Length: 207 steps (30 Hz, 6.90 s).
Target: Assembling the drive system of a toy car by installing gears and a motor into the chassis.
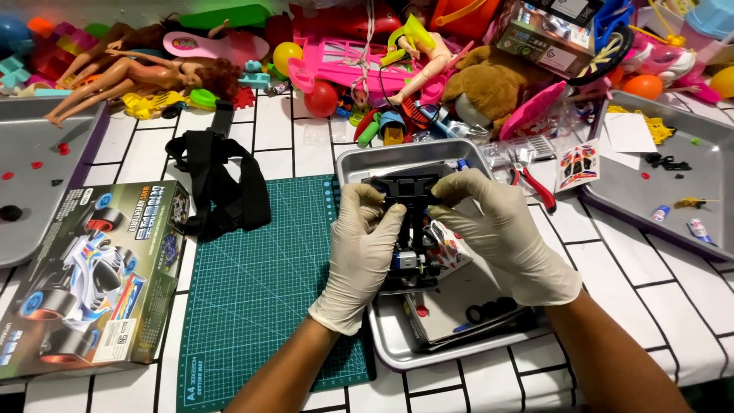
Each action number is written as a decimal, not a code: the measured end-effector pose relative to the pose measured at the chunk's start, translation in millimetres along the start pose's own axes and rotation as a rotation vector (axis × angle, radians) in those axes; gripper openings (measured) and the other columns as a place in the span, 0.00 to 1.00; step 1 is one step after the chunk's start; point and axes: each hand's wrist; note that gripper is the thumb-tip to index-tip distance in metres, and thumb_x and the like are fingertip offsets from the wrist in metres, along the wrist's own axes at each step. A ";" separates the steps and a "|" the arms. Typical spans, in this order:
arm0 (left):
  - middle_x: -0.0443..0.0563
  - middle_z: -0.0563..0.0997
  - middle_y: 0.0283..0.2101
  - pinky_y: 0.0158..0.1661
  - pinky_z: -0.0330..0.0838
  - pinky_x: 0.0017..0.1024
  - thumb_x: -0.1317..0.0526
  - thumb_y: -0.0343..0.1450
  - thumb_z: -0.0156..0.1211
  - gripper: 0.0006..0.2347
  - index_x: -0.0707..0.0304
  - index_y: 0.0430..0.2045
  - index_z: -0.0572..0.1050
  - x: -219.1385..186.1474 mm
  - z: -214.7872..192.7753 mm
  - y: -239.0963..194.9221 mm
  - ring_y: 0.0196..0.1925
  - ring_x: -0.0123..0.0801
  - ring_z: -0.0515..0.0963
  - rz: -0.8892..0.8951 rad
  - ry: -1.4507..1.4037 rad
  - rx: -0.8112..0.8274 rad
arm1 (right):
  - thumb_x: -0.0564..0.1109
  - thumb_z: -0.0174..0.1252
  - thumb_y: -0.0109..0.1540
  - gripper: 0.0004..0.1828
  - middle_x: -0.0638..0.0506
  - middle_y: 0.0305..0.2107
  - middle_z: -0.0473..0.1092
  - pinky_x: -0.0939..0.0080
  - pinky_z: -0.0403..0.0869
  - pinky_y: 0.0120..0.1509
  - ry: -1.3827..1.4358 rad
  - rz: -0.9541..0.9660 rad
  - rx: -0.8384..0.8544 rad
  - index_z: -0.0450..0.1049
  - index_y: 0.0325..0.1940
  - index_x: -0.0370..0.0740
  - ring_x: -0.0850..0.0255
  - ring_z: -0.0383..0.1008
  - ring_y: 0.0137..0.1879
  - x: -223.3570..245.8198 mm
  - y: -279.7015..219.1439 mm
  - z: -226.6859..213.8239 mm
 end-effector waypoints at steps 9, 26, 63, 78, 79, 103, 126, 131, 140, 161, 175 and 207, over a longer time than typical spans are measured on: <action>0.50 0.79 0.25 0.29 0.68 0.20 0.66 0.70 0.61 0.15 0.62 0.48 0.64 -33.0 -3.1 9.5 0.29 0.26 0.73 -0.107 -0.088 -0.098 | 0.40 0.69 0.55 0.10 0.43 0.30 0.81 0.45 0.77 0.47 -0.280 0.365 0.543 0.77 0.38 0.39 0.50 0.82 0.38 57.2 -6.1 -57.6; 0.54 0.84 0.31 0.33 0.73 0.24 0.66 0.69 0.61 0.15 0.61 0.49 0.69 -57.4 -10.1 11.4 0.34 0.29 0.77 -0.120 -0.113 -0.168 | 0.46 0.67 0.58 0.09 0.47 0.33 0.80 0.50 0.80 0.52 -0.695 0.551 1.289 0.81 0.42 0.47 0.49 0.83 0.45 49.2 -6.4 -46.3; 0.63 0.80 0.40 0.30 0.87 0.34 0.76 0.62 0.67 0.33 0.61 0.64 0.65 -74.2 -2.5 45.5 0.35 0.39 0.82 -0.173 -0.326 0.101 | 0.44 0.60 0.67 0.09 0.52 0.37 0.73 0.63 0.71 0.55 0.477 0.676 -0.058 0.78 0.50 0.42 0.64 0.69 0.45 2.9 67.1 -21.7; 0.49 0.82 0.32 0.39 0.78 0.25 0.65 0.59 0.73 0.32 0.53 0.62 0.72 -45.6 8.3 45.8 0.35 0.27 0.79 -0.425 0.143 0.410 | 0.41 0.64 0.63 0.06 0.52 0.32 0.74 0.62 0.73 0.51 0.464 0.725 0.019 0.81 0.44 0.40 0.63 0.71 0.42 -39.4 46.9 -10.9; 0.46 0.82 0.32 0.40 0.76 0.23 0.64 0.59 0.74 0.32 0.50 0.62 0.72 -40.0 7.8 39.7 0.36 0.26 0.79 -0.404 0.249 0.471 | 0.41 0.65 0.62 0.06 0.50 0.32 0.75 0.60 0.73 0.51 0.448 0.716 0.049 0.81 0.43 0.40 0.62 0.72 0.42 -40.3 38.0 -7.8; 0.55 0.77 0.53 0.44 0.79 0.31 0.66 0.62 0.68 0.33 0.56 0.65 0.62 -40.6 4.4 35.3 0.49 0.36 0.73 -0.381 -0.102 0.183 | 0.36 0.70 0.57 0.15 0.52 0.35 0.79 0.63 0.77 0.48 0.482 0.529 0.218 0.81 0.48 0.40 0.67 0.74 0.40 -16.1 31.1 2.6; 0.55 0.76 0.53 0.52 0.75 0.33 0.67 0.65 0.67 0.32 0.57 0.65 0.61 -16.2 -2.9 39.4 0.52 0.34 0.71 -0.324 -0.116 0.178 | 0.34 0.69 0.57 0.13 0.48 0.31 0.79 0.58 0.77 0.47 0.381 0.574 0.321 0.80 0.46 0.40 0.63 0.76 0.39 -33.4 19.1 5.2; 0.56 0.76 0.53 0.52 0.76 0.34 0.66 0.65 0.67 0.32 0.58 0.66 0.60 -16.0 -4.6 39.0 0.52 0.34 0.71 -0.321 -0.121 0.181 | 0.34 0.68 0.57 0.13 0.49 0.31 0.79 0.58 0.77 0.47 0.378 0.587 0.324 0.80 0.46 0.40 0.63 0.76 0.39 -29.3 21.5 3.9; 0.55 0.77 0.53 0.52 0.75 0.34 0.69 0.65 0.65 0.33 0.59 0.67 0.60 -16.6 -2.2 41.2 0.52 0.34 0.72 -0.298 -0.126 0.201 | 0.34 0.66 0.58 0.12 0.48 0.30 0.77 0.57 0.78 0.47 0.385 0.575 0.345 0.79 0.46 0.39 0.63 0.75 0.39 -34.1 20.0 4.5; 0.52 0.78 0.50 0.50 0.77 0.30 0.70 0.65 0.65 0.33 0.60 0.68 0.59 -19.3 -0.5 39.4 0.48 0.31 0.74 -0.305 -0.156 0.190 | 0.37 0.63 0.62 0.11 0.46 0.31 0.79 0.56 0.75 0.47 0.365 0.635 0.405 0.80 0.49 0.39 0.61 0.74 0.38 -28.7 25.5 2.6; 0.57 0.76 0.55 0.55 0.75 0.37 0.68 0.66 0.65 0.33 0.58 0.68 0.58 -18.0 -0.8 35.6 0.54 0.36 0.72 -0.274 -0.095 0.201 | 0.37 0.65 0.60 0.11 0.46 0.30 0.80 0.56 0.76 0.46 0.329 0.617 0.387 0.80 0.48 0.40 0.61 0.76 0.38 -19.5 27.9 2.5; 0.64 0.71 0.61 0.64 0.66 0.49 0.68 0.70 0.61 0.32 0.59 0.70 0.54 -16.4 0.6 36.0 0.64 0.46 0.69 -0.101 0.023 0.266 | 0.42 0.65 0.62 0.10 0.46 0.28 0.81 0.54 0.77 0.43 0.203 0.416 0.372 0.79 0.47 0.40 0.60 0.79 0.36 -24.8 21.9 0.0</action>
Point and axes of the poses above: each hand's wrist, its own y-axis towards the middle knuckle, its own z-axis out of the palm, x = y × z
